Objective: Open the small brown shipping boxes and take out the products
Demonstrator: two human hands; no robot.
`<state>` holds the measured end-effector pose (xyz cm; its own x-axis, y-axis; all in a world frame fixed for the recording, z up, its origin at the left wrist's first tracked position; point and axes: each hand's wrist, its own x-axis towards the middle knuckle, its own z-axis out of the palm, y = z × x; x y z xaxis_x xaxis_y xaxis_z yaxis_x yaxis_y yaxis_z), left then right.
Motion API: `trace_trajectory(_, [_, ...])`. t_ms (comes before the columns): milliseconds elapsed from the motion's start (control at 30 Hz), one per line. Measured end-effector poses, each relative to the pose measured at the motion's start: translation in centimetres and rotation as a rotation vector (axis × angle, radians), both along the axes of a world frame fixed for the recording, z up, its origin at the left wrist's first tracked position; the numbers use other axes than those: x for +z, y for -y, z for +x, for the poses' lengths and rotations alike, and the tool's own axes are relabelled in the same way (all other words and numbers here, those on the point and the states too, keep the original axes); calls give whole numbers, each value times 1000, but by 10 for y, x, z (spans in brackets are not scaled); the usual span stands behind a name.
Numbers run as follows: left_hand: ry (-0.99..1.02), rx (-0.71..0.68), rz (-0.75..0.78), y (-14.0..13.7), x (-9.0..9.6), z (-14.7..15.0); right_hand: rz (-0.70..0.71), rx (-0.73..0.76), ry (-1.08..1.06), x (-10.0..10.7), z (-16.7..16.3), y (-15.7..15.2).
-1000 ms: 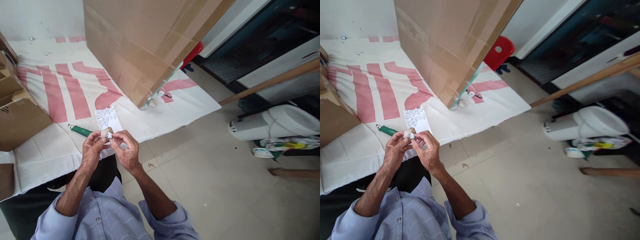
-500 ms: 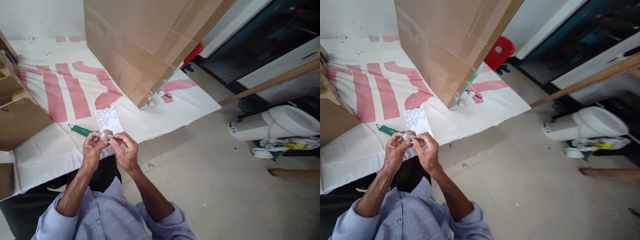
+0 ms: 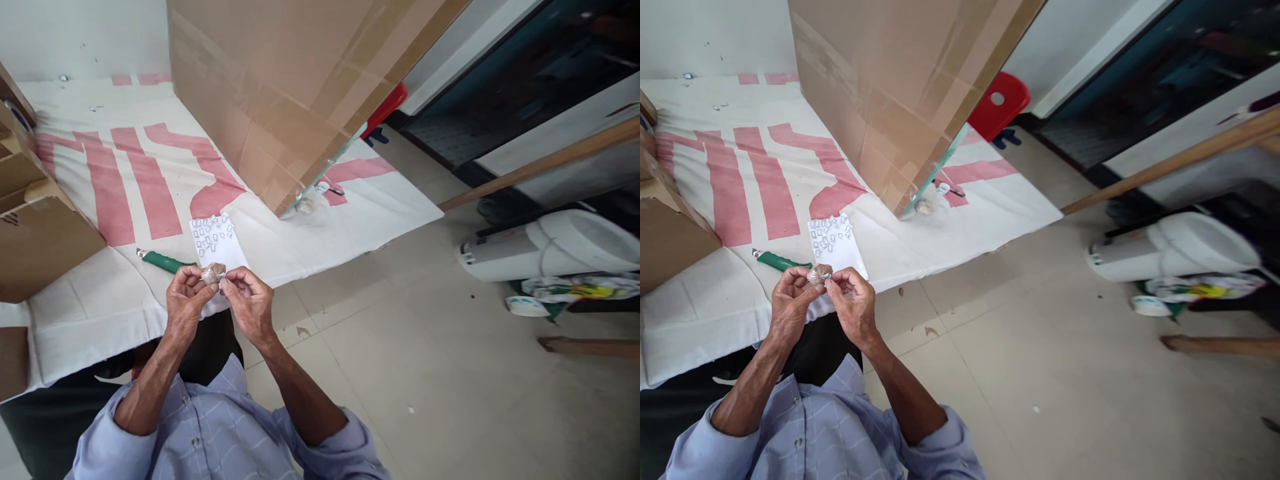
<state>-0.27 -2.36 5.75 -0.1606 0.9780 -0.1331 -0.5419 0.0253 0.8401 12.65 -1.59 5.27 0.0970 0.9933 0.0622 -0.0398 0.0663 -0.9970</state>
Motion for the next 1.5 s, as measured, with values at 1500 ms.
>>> trace_trajectory(1500, [-241,-101,-90,0,-37,1,173,391,572,5,44,-123])
